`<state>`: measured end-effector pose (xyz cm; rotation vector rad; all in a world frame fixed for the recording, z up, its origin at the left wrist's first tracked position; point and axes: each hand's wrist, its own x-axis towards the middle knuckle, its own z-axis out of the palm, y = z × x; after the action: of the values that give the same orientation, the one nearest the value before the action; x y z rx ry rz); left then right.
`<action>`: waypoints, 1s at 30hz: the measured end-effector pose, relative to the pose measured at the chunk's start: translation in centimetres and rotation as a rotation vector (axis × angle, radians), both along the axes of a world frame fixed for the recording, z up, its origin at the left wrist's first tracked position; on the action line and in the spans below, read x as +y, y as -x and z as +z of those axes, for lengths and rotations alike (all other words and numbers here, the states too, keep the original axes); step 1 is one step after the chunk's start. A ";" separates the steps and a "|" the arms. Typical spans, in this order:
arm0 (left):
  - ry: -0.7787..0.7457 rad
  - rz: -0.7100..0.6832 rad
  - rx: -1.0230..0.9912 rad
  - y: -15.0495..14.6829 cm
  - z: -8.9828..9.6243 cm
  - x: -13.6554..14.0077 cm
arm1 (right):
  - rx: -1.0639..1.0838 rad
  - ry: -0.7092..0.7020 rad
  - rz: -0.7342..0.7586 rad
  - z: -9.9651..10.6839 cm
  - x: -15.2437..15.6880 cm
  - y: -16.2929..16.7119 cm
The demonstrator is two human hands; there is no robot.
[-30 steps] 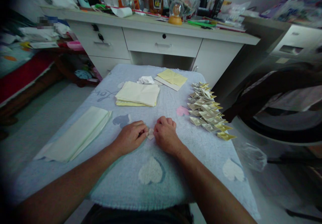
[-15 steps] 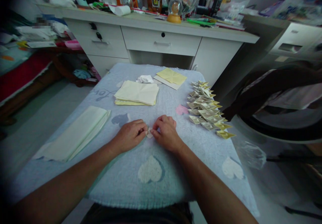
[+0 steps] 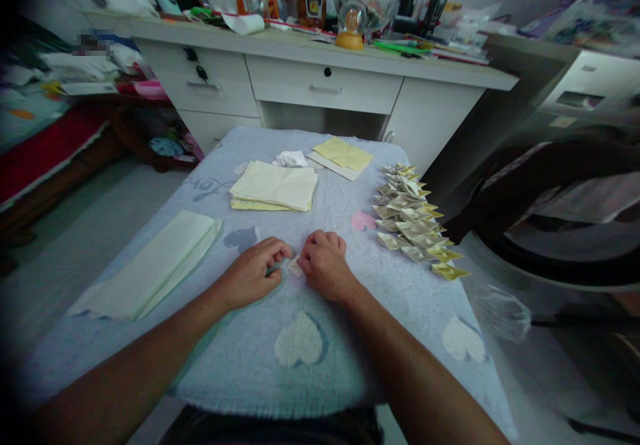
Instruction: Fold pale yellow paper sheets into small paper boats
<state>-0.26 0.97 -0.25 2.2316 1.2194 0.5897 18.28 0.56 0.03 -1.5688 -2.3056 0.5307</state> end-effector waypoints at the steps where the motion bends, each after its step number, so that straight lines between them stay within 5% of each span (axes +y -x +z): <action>1: 0.005 0.015 -0.006 0.1 0.0 0.0 | -0.001 -0.002 -0.001 0.0 0.0 0.0; 20: 0.073 0.140 0.041 -0.9 0.1 0.4 | 0.079 0.017 -0.048 -0.2 0.1 -0.1; 30: -0.020 0.115 0.109 -1.0 -0.4 0.7 | 0.036 -0.039 -0.119 -1.2 0.3 0.2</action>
<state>0.72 1.68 -0.66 2.2470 1.4105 0.5320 18.05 0.83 -1.14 -1.6516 -2.1665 0.4773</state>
